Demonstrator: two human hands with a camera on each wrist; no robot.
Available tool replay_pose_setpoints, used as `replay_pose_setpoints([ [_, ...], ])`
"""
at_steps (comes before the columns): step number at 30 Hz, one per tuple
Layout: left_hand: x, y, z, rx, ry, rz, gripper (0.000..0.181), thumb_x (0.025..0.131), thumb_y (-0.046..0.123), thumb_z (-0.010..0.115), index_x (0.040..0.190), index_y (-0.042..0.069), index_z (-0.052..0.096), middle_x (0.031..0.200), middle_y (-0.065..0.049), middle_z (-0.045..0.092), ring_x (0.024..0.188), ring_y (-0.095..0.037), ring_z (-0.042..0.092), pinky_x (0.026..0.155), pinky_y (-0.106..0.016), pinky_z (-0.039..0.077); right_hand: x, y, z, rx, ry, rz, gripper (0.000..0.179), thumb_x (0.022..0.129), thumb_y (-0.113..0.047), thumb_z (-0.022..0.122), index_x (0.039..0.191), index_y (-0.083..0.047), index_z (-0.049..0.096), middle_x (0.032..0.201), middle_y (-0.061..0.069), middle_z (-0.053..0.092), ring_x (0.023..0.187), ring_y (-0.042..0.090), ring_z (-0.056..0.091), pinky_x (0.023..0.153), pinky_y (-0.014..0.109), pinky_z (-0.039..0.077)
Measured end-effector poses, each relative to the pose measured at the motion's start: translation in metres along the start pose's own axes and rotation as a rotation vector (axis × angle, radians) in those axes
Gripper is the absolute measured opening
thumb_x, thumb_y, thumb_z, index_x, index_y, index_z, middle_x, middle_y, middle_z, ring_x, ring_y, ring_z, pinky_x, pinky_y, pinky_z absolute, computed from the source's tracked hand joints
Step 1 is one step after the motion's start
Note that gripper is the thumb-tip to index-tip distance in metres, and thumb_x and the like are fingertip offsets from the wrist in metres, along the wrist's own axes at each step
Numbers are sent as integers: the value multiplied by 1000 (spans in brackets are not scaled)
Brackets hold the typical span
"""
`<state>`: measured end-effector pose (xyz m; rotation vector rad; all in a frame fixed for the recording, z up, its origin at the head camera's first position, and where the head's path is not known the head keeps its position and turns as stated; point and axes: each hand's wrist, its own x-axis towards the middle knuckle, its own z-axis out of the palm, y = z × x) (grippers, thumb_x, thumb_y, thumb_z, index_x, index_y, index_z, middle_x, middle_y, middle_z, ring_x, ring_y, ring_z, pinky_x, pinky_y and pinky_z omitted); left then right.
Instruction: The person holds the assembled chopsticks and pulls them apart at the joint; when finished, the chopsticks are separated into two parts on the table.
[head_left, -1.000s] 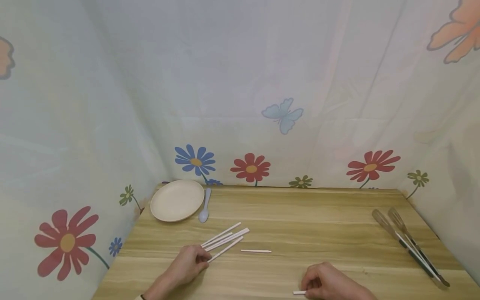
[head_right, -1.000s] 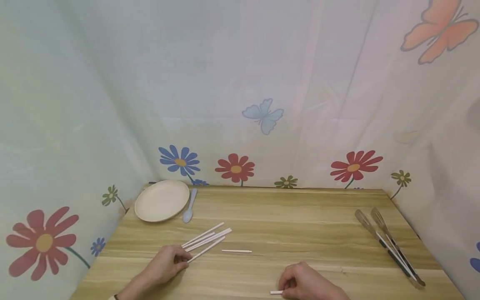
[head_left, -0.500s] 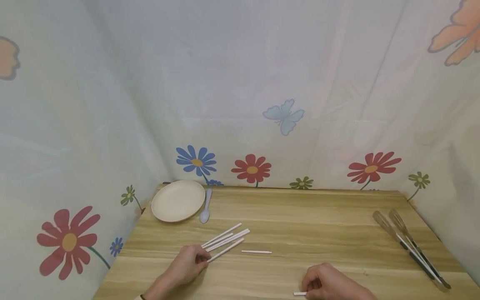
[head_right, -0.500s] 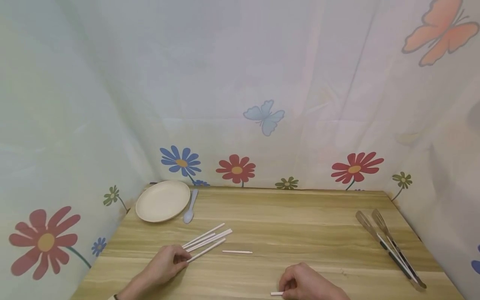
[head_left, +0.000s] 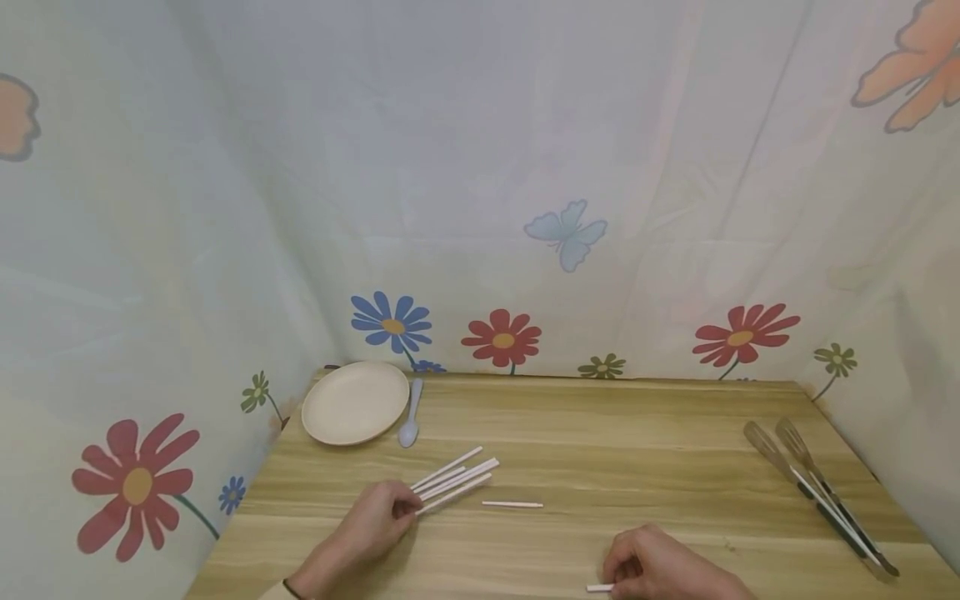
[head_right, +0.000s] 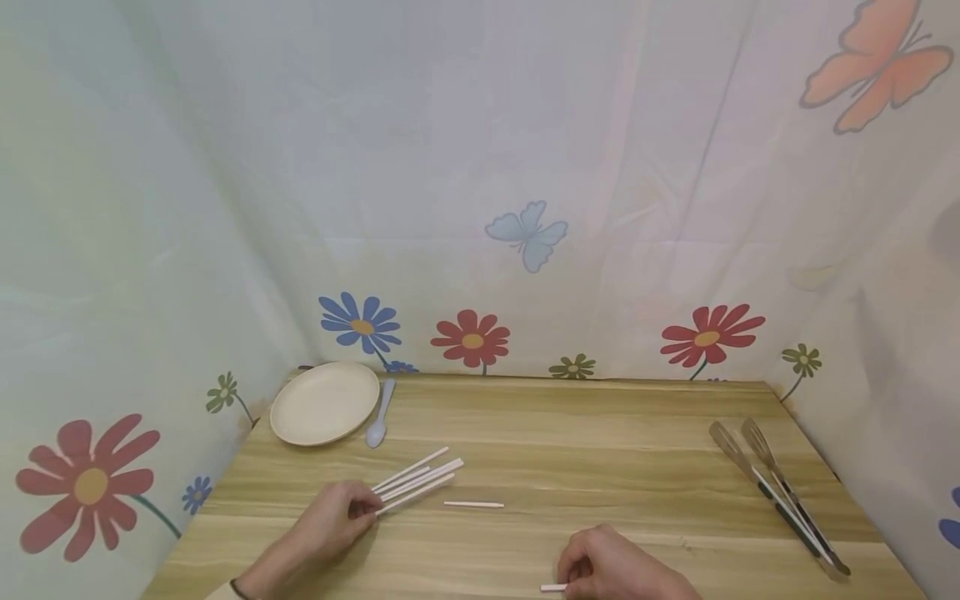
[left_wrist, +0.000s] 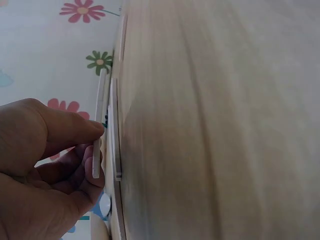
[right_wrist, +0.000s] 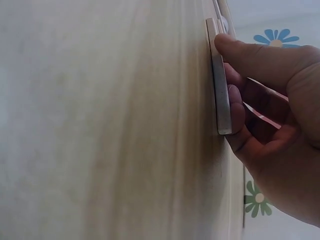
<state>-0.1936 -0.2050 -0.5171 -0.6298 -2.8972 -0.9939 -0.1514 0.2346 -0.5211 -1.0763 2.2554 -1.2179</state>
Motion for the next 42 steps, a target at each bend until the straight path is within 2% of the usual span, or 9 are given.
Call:
replay_pose_setpoints([
  [4, 4, 5, -2, 10, -2, -6, 15, 77, 0, 72, 89, 9, 74, 76, 7, 61, 66, 0, 51, 58, -19, 45, 0, -2, -1, -28, -3, -7, 5, 87, -20, 73, 91, -17, 73, 82, -13, 66, 70, -7, 57, 55, 20, 51],
  [9, 9, 9, -4, 30, -3, 13, 14, 77, 0, 73, 88, 10, 74, 76, 8, 60, 67, 0, 51, 58, -19, 46, 1, -5, -4, -10, -19, 59, 7, 87, -22, 72, 92, -17, 73, 82, -14, 67, 70, -5, 57, 57, 20, 51],
  [12, 12, 11, -5, 42, -4, 31, 14, 77, 1, 73, 88, 10, 74, 76, 8, 61, 67, 0, 52, 60, -19, 47, 3, -8, -6, -42, -15, 74, 8, 88, -24, 72, 92, -18, 73, 82, -15, 66, 70, -6, 56, 58, 20, 50],
  [16, 16, 14, -6, 49, -14, 48, 14, 78, 1, 73, 89, 9, 74, 76, 8, 62, 67, 1, 52, 60, -18, 47, 5, -11, -9, -186, 46, 5, 6, 86, -24, 73, 90, -20, 72, 82, -18, 65, 71, -8, 54, 59, 18, 48],
  [19, 19, 18, -7, 55, -16, 66, 13, 78, 2, 72, 89, 9, 74, 76, 7, 62, 66, 1, 52, 59, -18, 46, 6, -14, -12, -241, 98, -18, 7, 86, -23, 74, 90, -18, 71, 83, -17, 65, 73, -8, 55, 60, 18, 49],
  [22, 23, 23, -7, 67, -13, 77, 13, 78, 2, 71, 88, 10, 75, 75, 6, 62, 66, 0, 51, 59, -18, 45, 7, -16, -15, -240, 131, -11, 9, 87, -23, 73, 92, -16, 72, 86, -17, 66, 76, -8, 55, 61, 19, 49],
  [28, 31, 37, -8, 65, -15, 82, 11, 79, 1, 71, 88, 8, 74, 76, 7, 60, 68, -4, 53, 60, -20, 45, 13, -19, -19, -295, 194, -71, 6, 87, -19, 73, 91, -15, 72, 87, -15, 67, 74, -7, 53, 59, 19, 47],
  [35, 40, 45, -6, 84, -20, 112, 11, 79, 4, 70, 88, 10, 75, 75, 9, 58, 68, -3, 52, 60, -19, 45, 19, -26, -26, -268, 228, -75, 6, 88, -15, 72, 93, -12, 70, 84, -14, 64, 74, -6, 53, 60, 20, 48],
  [42, 47, 52, -5, 74, -40, 126, 9, 83, 7, 71, 89, 11, 75, 78, 9, 58, 71, -3, 52, 62, -19, 45, 28, -33, -29, -321, 309, -150, 10, 86, -15, 74, 96, -16, 70, 84, -12, 66, 75, -5, 55, 60, 22, 50],
])
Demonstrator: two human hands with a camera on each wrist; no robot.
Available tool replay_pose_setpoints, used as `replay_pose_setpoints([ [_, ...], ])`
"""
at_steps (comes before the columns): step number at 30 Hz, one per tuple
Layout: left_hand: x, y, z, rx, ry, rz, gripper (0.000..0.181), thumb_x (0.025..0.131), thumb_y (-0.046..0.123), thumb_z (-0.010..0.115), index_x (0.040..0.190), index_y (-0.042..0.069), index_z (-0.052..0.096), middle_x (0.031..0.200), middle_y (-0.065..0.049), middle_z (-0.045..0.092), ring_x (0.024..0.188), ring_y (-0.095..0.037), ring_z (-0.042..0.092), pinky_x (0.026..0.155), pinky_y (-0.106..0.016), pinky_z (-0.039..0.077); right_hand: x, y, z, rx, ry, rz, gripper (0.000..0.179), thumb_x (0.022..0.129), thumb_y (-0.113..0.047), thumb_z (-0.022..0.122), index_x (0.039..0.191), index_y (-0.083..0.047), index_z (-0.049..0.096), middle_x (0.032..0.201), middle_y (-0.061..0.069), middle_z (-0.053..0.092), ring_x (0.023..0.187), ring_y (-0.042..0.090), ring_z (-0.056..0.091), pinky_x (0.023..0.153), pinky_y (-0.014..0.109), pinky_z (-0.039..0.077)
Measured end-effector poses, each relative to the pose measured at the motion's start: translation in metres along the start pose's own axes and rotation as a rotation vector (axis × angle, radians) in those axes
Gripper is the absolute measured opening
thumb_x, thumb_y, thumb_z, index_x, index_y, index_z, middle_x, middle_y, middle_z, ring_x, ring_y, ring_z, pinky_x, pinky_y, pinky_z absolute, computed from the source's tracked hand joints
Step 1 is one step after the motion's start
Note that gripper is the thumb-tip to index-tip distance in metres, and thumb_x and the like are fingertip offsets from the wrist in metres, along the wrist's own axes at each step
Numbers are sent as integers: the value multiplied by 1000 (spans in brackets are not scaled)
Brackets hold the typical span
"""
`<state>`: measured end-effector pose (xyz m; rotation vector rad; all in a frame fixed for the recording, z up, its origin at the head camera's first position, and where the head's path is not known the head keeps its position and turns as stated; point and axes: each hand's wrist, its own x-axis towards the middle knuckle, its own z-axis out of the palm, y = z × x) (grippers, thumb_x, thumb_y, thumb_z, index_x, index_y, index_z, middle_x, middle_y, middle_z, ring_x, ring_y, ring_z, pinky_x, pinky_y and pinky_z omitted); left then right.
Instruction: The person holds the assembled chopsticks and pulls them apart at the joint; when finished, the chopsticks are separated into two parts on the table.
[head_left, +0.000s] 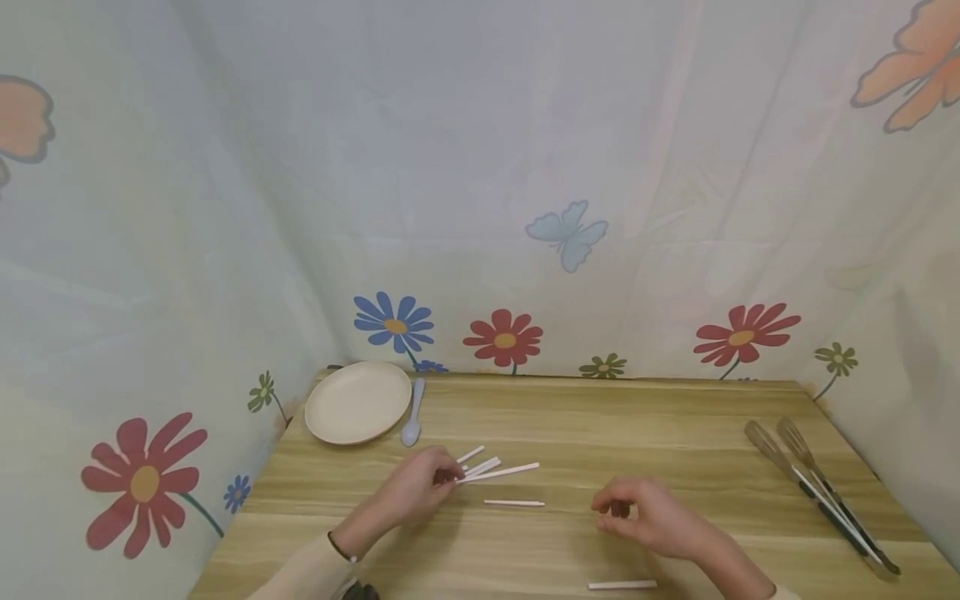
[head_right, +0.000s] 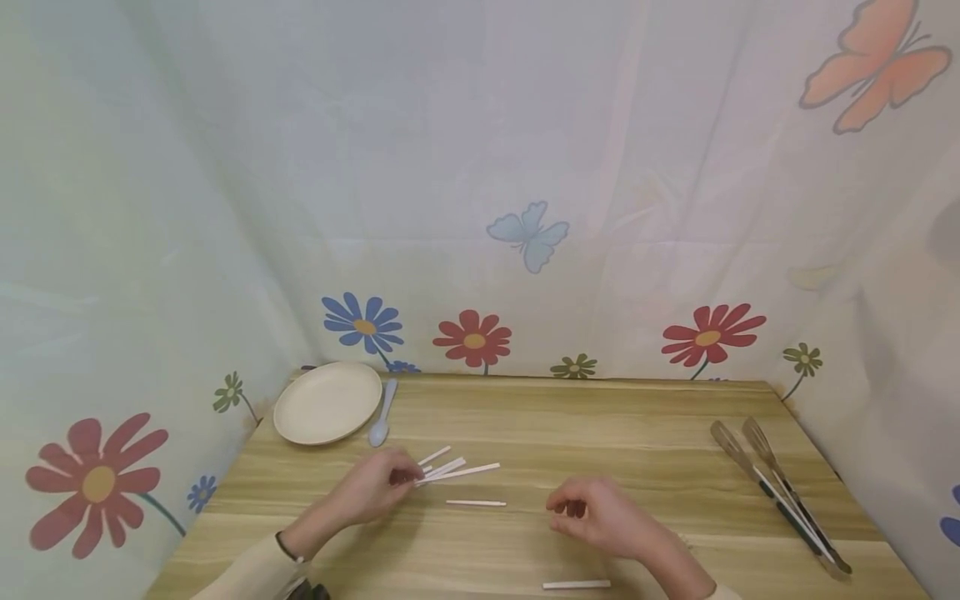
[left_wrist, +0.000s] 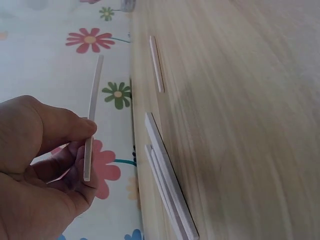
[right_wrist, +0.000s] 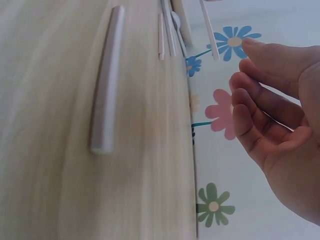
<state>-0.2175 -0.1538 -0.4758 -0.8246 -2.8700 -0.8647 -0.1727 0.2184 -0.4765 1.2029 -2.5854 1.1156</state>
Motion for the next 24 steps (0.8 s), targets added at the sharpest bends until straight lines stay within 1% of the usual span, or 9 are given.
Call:
replay_pose_setpoints([
  [4, 5, 5, 0, 15, 6, 22, 8, 83, 8, 71, 90, 11, 75, 78, 9, 58, 71, -2, 51, 63, -18, 46, 7, -2, 0, -41, 44, -21, 14, 85, -14, 75, 96, -20, 70, 86, -7, 68, 76, -4, 55, 63, 23, 51],
  [7, 9, 9, 0, 30, 23, 48, 9, 82, 6, 70, 89, 9, 75, 78, 8, 58, 71, -3, 52, 63, -19, 46, 14, -4, 0, -76, 87, -45, 17, 82, -10, 76, 95, -20, 70, 87, -4, 69, 76, -2, 56, 64, 22, 51],
  [13, 15, 15, 0, 25, 37, 52, 9, 83, 6, 69, 89, 8, 75, 78, 7, 57, 72, -4, 52, 64, -19, 46, 28, -6, 1, -116, 166, -94, 20, 80, -9, 78, 94, -19, 70, 86, -3, 69, 75, 1, 58, 64, 23, 52],
  [18, 19, 19, 1, 38, 48, 83, 8, 83, 7, 71, 89, 10, 76, 78, 7, 58, 71, -3, 52, 65, -19, 47, 38, -7, 2, -149, 199, -122, 22, 77, -9, 80, 95, -18, 70, 90, -7, 69, 76, 5, 59, 65, 24, 52],
  [21, 22, 22, 2, 40, 35, 101, 9, 83, 7, 71, 90, 10, 76, 79, 6, 59, 71, -4, 52, 65, -19, 47, 42, -10, 3, -177, 215, -118, 24, 76, -11, 81, 96, -18, 71, 92, -8, 69, 77, 7, 60, 67, 26, 53],
  [24, 24, 25, 3, 35, 19, 109, 9, 85, 7, 71, 91, 9, 76, 80, 6, 59, 73, -4, 53, 66, -18, 47, 46, -11, 4, -181, 210, -104, 24, 76, -12, 82, 97, -18, 71, 93, -6, 70, 79, 8, 60, 68, 29, 53],
])
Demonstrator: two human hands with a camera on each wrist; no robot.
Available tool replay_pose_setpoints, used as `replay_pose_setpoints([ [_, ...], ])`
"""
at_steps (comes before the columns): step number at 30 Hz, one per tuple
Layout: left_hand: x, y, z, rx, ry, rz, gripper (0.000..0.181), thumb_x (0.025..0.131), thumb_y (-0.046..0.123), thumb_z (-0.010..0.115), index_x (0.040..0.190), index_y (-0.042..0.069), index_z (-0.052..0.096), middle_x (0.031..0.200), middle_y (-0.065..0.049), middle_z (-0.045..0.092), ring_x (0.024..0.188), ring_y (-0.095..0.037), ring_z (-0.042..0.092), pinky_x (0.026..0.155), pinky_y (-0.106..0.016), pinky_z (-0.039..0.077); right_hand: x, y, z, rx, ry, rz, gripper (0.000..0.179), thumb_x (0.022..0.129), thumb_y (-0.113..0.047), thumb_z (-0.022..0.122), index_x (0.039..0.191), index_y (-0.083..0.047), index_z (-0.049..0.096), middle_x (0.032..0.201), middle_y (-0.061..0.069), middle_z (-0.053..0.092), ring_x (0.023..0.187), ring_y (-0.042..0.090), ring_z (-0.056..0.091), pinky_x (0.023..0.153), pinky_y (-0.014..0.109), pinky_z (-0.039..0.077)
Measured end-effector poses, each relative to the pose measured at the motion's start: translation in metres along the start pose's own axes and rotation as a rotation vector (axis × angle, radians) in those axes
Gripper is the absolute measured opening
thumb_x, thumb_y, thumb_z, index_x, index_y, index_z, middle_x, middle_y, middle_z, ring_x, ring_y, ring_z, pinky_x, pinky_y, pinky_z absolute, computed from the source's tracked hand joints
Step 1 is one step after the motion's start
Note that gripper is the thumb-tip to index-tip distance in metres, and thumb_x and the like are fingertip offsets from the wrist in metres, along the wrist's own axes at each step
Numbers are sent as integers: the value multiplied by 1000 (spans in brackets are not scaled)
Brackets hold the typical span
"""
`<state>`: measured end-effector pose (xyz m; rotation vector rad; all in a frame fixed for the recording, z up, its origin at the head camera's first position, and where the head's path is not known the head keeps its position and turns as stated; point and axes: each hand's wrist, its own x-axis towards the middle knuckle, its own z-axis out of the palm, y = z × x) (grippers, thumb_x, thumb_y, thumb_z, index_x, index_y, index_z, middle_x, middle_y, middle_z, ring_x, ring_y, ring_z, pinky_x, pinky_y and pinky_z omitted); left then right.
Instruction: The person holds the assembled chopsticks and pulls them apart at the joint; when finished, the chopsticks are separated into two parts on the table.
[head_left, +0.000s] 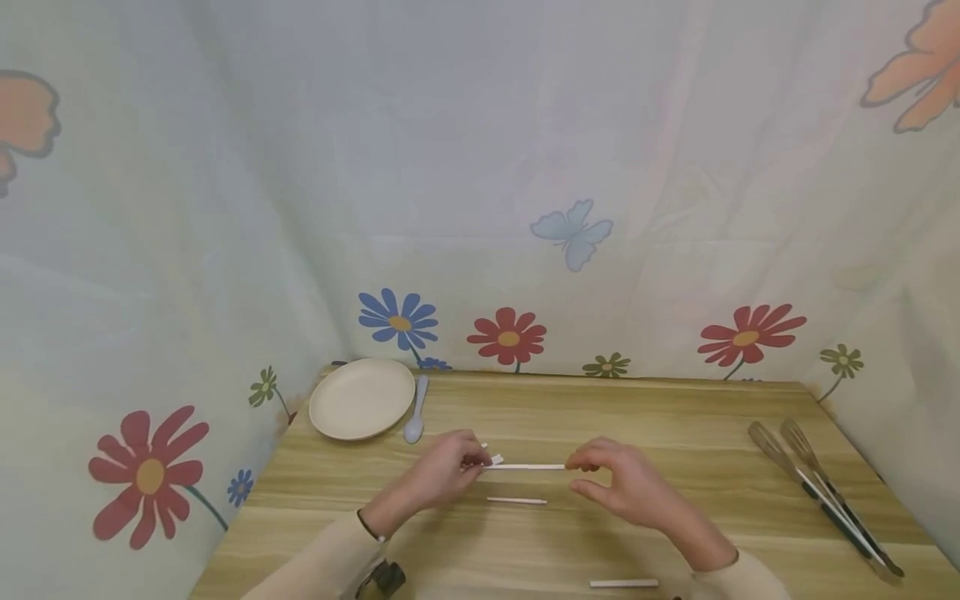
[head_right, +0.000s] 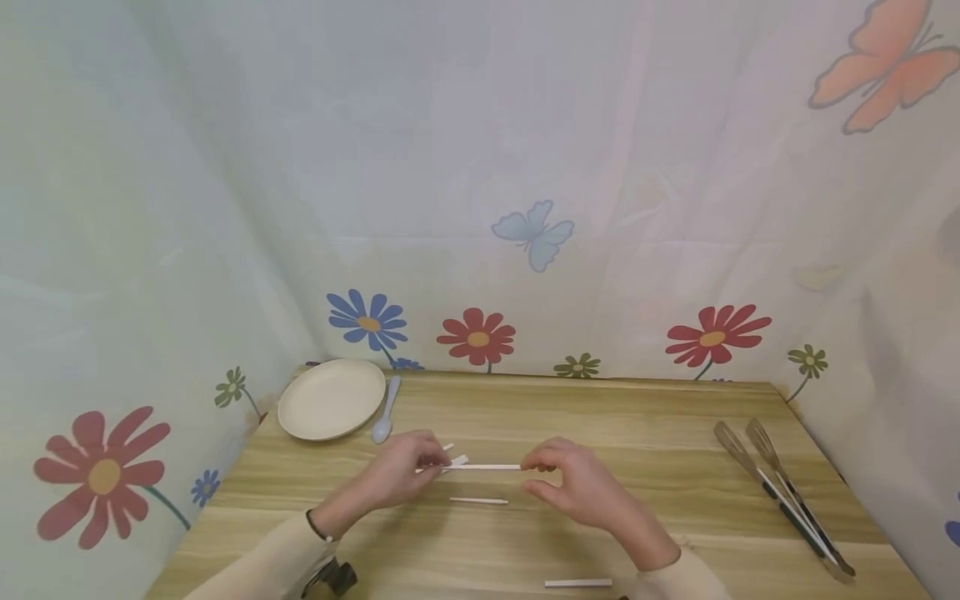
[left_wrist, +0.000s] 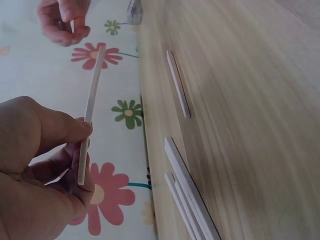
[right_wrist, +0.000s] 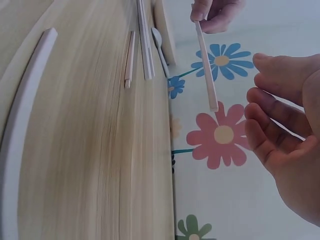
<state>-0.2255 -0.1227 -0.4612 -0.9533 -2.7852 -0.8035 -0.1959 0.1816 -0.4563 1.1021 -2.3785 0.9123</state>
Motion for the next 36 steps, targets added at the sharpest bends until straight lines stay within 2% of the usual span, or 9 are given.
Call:
replay_pose_setpoints([
  [7, 7, 4, 2, 9, -12, 40, 9, 87, 9, 70, 93, 9, 76, 82, 4, 62, 74, -3, 54, 67, -17, 47, 8, 2, 3, 9, -61, 54, 17, 82, -18, 78, 97, -16, 71, 95, -4, 70, 82, 13, 62, 72, 31, 55],
  [12, 11, 8, 2, 19, -18, 51, 8, 88, 9, 69, 92, 10, 76, 83, 4, 62, 74, -2, 54, 66, -17, 47, 12, 4, 6, 26, -73, 62, 17, 82, -15, 78, 98, -12, 72, 94, -1, 70, 81, 13, 62, 71, 31, 55],
  [19, 14, 14, 1, 8, -30, 58, 8, 88, 9, 69, 93, 10, 76, 84, 3, 63, 74, -3, 54, 66, -16, 47, 18, 6, 9, 12, -91, 103, 18, 82, -16, 78, 98, -14, 71, 95, -2, 70, 83, 12, 63, 74, 31, 55],
  [28, 16, 18, 2, -17, -34, 67, 10, 87, 6, 69, 94, 9, 76, 85, 2, 64, 75, -2, 54, 67, -15, 48, 21, 9, 16, 2, -104, 96, 16, 82, -16, 78, 96, -11, 73, 91, -3, 70, 81, 8, 62, 71, 27, 55],
  [36, 17, 22, 1, -6, -20, 83, 9, 88, 8, 69, 93, 10, 76, 84, 4, 62, 74, -1, 53, 65, -14, 46, 23, 9, 19, 35, -122, 98, 10, 83, -8, 75, 91, -11, 72, 87, -3, 69, 78, 7, 62, 67, 22, 54],
])
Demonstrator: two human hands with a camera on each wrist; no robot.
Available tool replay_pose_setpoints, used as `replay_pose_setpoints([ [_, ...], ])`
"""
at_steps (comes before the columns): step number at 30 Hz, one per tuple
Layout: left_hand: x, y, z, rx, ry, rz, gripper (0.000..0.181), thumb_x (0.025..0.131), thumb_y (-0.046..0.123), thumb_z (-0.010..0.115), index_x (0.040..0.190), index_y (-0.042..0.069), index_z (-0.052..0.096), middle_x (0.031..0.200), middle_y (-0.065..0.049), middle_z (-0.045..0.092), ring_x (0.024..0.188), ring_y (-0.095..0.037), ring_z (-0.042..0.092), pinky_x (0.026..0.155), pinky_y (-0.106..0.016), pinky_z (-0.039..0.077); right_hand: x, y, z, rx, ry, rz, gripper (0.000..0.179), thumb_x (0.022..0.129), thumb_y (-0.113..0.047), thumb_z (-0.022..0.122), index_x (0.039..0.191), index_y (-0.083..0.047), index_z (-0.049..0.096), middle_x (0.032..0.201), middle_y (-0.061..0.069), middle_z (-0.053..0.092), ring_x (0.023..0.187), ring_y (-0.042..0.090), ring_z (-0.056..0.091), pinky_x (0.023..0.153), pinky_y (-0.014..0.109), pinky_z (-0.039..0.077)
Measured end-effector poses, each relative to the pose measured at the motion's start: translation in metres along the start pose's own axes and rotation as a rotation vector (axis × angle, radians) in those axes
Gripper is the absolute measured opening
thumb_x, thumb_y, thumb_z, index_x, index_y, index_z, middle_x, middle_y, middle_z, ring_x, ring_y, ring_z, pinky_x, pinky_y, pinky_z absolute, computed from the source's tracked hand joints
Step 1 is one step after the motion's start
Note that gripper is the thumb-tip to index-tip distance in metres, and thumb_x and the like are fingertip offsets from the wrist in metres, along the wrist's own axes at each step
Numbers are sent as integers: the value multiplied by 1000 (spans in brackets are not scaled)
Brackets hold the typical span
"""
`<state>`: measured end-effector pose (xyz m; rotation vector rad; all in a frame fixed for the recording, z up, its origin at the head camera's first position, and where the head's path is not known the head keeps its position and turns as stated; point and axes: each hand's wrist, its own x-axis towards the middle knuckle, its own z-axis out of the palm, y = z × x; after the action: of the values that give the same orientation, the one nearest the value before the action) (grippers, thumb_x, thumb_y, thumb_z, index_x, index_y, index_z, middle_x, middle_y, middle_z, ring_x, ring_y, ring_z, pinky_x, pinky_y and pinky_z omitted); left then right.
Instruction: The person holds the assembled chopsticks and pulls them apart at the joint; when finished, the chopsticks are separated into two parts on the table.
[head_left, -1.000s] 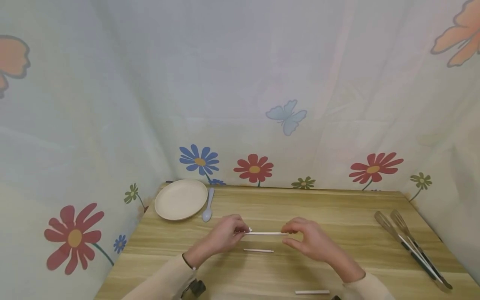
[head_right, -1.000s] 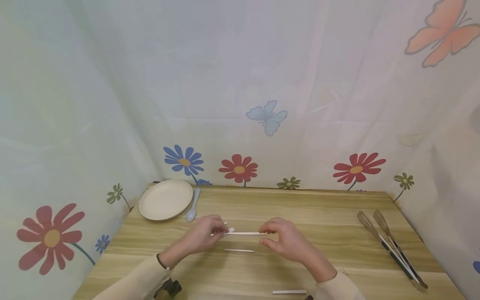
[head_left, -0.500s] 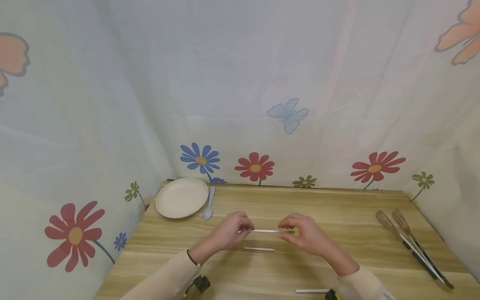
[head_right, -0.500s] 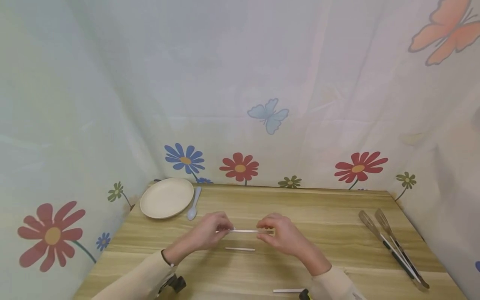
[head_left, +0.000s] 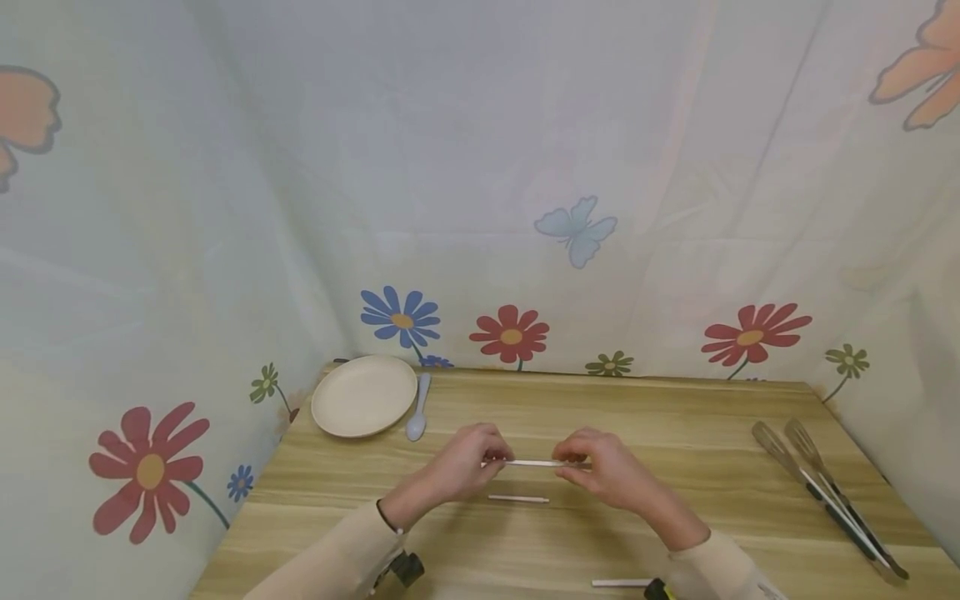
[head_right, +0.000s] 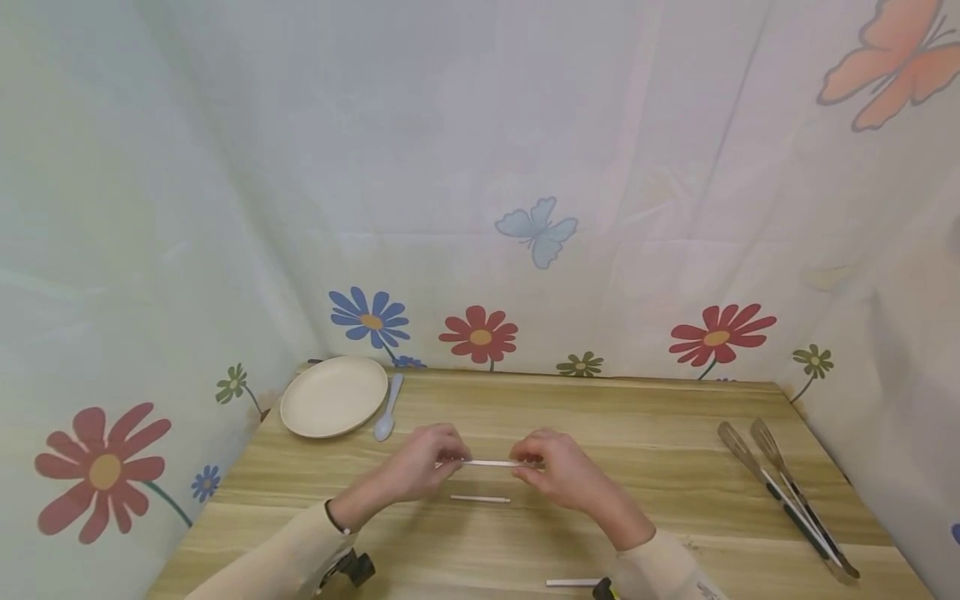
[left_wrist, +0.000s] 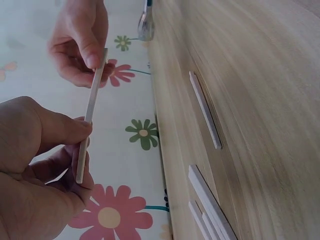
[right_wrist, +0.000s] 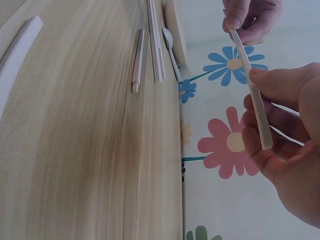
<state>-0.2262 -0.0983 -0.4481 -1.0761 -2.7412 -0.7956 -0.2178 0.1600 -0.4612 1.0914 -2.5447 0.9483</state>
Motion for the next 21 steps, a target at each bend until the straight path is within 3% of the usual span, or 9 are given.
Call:
replay_pose_setpoints([
  [6, 0, 2, 1, 14, -8, 13, 10, 87, 5, 69, 94, 10, 75, 85, 2, 63, 75, -3, 54, 67, -15, 48, -1, -1, 3, 5, 17, 14, 7, 84, -5, 74, 87, -11, 73, 83, -6, 67, 75, 3, 60, 65, 19, 53],
  [16, -1, 4, 12, 116, -29, 16, 11, 90, 5, 64, 99, 10, 70, 91, 1, 60, 88, -10, 53, 78, -22, 49, -8, -2, 18, -142, 220, -37, 16, 77, 1, 76, 80, -11, 67, 77, -6, 60, 73, 5, 53, 64, 23, 48],
  [21, 1, 7, 12, 144, -52, 6, 12, 92, 5, 61, 101, 10, 68, 92, 1, 59, 91, -12, 53, 81, -24, 49, -9, -3, 21, -170, 252, -18, 18, 77, 3, 76, 79, -11, 65, 76, -6, 60, 74, 7, 53, 65, 25, 48],
])
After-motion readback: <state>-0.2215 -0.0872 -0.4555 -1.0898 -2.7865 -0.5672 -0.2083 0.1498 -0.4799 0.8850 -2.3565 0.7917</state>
